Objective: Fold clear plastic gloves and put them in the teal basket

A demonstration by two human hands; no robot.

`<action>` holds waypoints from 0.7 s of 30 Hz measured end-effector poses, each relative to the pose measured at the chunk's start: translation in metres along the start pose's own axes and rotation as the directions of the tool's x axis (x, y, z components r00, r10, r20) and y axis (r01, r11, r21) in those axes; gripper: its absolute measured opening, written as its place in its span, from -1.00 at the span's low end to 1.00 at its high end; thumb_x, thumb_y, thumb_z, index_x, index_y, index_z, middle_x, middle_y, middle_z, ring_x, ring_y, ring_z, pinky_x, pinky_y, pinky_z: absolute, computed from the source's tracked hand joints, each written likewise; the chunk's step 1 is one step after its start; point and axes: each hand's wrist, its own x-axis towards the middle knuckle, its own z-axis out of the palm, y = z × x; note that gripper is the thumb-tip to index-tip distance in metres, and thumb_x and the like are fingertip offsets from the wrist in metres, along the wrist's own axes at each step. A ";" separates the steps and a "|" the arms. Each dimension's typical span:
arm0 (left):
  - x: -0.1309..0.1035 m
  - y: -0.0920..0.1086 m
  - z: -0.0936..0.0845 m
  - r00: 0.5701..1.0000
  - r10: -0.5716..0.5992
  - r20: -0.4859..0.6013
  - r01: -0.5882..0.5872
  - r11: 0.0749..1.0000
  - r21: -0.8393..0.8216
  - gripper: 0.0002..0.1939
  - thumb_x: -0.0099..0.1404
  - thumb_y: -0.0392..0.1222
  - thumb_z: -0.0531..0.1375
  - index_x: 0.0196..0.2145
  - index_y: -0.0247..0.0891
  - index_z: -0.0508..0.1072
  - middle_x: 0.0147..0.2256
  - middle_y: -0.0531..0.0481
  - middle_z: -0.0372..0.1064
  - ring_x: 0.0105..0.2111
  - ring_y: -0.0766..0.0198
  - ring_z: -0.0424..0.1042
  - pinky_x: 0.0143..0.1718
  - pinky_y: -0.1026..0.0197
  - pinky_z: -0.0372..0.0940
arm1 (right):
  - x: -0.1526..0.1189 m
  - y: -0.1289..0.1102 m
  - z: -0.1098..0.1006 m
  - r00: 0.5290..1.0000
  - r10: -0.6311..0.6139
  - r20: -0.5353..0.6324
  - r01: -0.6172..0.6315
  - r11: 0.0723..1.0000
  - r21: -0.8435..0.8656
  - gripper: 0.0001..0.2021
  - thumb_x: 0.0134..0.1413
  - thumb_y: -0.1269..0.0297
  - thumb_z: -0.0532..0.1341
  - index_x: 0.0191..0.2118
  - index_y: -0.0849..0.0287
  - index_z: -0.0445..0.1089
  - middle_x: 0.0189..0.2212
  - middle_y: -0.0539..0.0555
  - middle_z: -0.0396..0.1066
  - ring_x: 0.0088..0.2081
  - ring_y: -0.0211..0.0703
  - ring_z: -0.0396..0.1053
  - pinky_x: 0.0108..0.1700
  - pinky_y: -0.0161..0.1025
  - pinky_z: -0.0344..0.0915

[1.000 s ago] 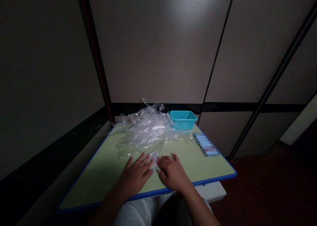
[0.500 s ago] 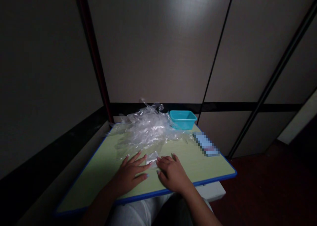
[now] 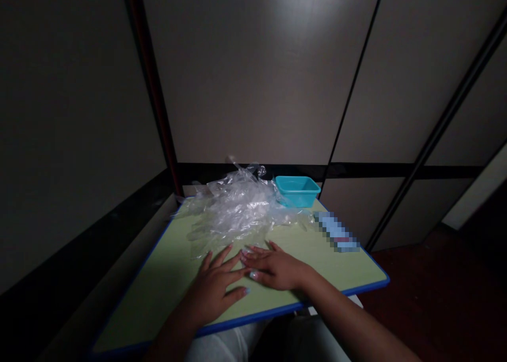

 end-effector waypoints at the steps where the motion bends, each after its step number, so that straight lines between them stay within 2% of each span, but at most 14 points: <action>1: 0.000 0.000 0.000 1.000 0.007 -0.002 -0.007 1.000 -0.005 -0.56 0.26 0.21 0.01 0.08 0.26 0.24 0.24 0.15 0.00 0.27 -0.07 -0.18 0.15 -0.37 -0.25 | 0.002 0.002 0.000 1.000 -0.009 0.020 0.010 1.000 -0.003 -0.54 0.27 0.09 -0.07 0.25 -0.07 0.00 0.25 0.02 -0.02 0.28 -0.07 -0.16 0.21 0.23 -0.41; 4: 0.000 -0.001 0.003 1.000 0.014 -0.006 -0.014 1.000 -0.017 -0.56 0.26 0.20 0.01 0.09 0.24 0.25 0.23 0.13 0.04 0.26 -0.06 -0.15 0.16 -0.36 -0.26 | 0.006 0.007 0.004 0.999 -0.021 0.029 0.022 0.999 -0.025 -0.49 0.27 0.06 -0.08 0.29 -0.04 -0.12 0.27 0.02 -0.07 0.29 -0.09 -0.21 0.21 0.21 -0.47; 9: 0.000 -0.002 0.005 1.000 0.010 0.000 -0.010 1.000 -0.006 -0.53 0.24 0.23 0.01 0.10 0.24 0.22 0.24 0.12 0.02 0.26 -0.10 -0.17 0.15 -0.37 -0.28 | 0.007 0.012 0.016 1.000 0.014 -0.027 -0.016 0.996 -0.089 -0.47 0.28 0.02 -0.14 0.31 0.00 -0.20 0.27 0.02 -0.09 0.30 -0.14 -0.23 0.23 0.15 -0.54; 21: 0.002 0.000 0.001 0.999 -0.020 0.039 0.019 1.000 0.015 -0.55 0.25 0.22 0.01 0.09 0.21 0.25 0.24 0.08 0.02 0.25 -0.10 -0.14 0.15 -0.36 -0.25 | 0.007 0.014 0.023 0.991 0.107 -0.082 -0.118 0.982 -0.146 -0.43 0.24 -0.09 -0.16 0.30 -0.05 -0.19 0.29 0.05 -0.14 0.29 -0.11 -0.21 0.22 0.21 -0.47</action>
